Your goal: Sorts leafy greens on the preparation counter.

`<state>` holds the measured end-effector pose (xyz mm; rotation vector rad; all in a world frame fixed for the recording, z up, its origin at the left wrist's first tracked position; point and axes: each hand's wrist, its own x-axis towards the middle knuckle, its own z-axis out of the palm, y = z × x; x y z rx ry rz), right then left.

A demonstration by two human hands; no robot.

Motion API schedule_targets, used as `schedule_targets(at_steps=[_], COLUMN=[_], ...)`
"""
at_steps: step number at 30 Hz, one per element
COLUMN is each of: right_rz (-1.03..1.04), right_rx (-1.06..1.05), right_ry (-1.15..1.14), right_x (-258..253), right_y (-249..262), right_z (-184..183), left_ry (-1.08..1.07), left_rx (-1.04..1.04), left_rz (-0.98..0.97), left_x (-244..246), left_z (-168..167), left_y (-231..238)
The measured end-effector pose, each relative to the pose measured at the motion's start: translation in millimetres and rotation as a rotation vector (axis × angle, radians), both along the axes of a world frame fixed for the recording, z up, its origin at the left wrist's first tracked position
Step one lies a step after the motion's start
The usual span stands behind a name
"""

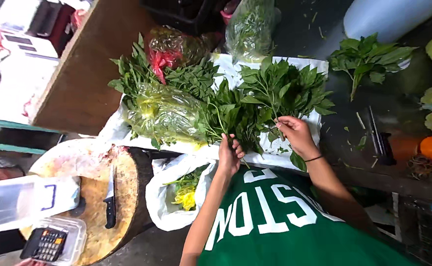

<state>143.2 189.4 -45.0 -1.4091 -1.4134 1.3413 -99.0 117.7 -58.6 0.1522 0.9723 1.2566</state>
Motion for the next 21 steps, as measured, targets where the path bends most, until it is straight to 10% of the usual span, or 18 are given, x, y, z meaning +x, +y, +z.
schedule_targets(at_steps=[8, 21], right_rz=[0.042, 0.38], right_rx=[0.044, 0.198], right_ry=[0.378, -0.49], right_x=[-24.5, -76.5], right_y=[-22.9, -47.4], right_z=[43.1, 15.9], left_ry=[-0.023, 0.345], left_rx=[0.082, 0.089], left_rz=[-0.137, -0.187], left_x=[29.3, 31.9], left_z=[-0.5, 7.6], left_y=[22.8, 13.8])
